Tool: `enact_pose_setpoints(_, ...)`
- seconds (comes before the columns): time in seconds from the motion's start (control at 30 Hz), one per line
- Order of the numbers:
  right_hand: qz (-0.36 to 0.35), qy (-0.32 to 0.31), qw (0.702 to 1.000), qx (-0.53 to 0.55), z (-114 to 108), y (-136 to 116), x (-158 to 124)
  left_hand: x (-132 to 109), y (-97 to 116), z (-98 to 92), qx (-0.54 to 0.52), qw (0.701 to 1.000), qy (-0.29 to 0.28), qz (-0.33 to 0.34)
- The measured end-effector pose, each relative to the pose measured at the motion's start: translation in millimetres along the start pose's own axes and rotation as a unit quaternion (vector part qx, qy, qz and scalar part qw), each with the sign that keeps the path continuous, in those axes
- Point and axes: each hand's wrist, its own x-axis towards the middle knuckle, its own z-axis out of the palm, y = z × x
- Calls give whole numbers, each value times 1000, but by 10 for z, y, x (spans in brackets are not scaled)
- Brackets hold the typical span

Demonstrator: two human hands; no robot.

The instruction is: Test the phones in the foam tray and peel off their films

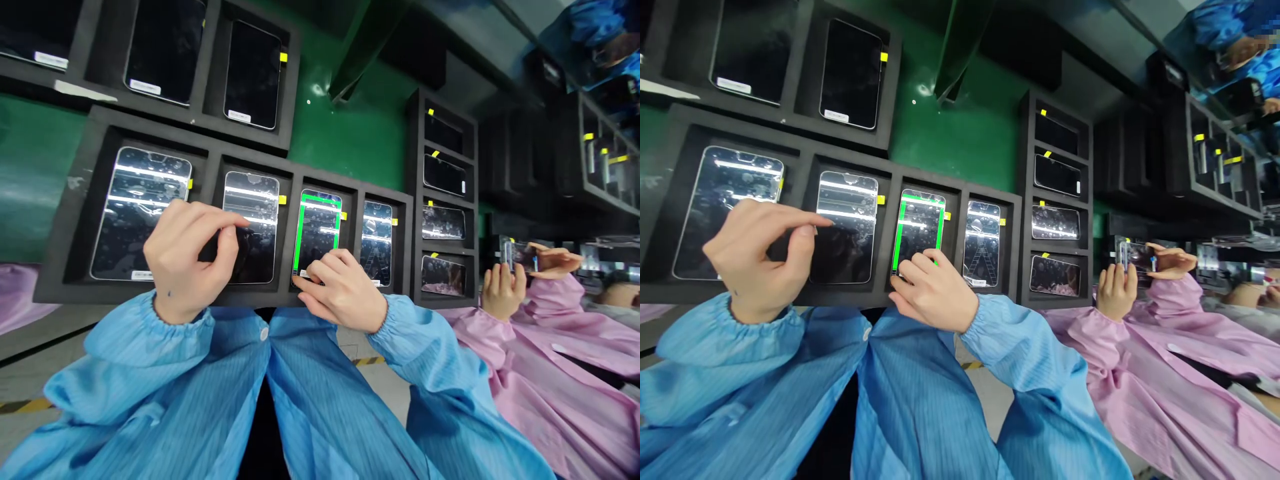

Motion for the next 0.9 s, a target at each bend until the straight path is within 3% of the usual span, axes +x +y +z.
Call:
enact_pose_setpoints(0.33,-8,9,999,39,-13,74,-60,-10,-29,-4,13,1000,-1,-2)
enact_pose_setpoints(0.57,-55,-15,998,32,34,113,-50,-15,-23,-14,32,999,-11,-15)
enact_pose_setpoints(0.9,-15,-31,999,29,-141,279,-474,-17,-37,3,21,1000,1,-12)
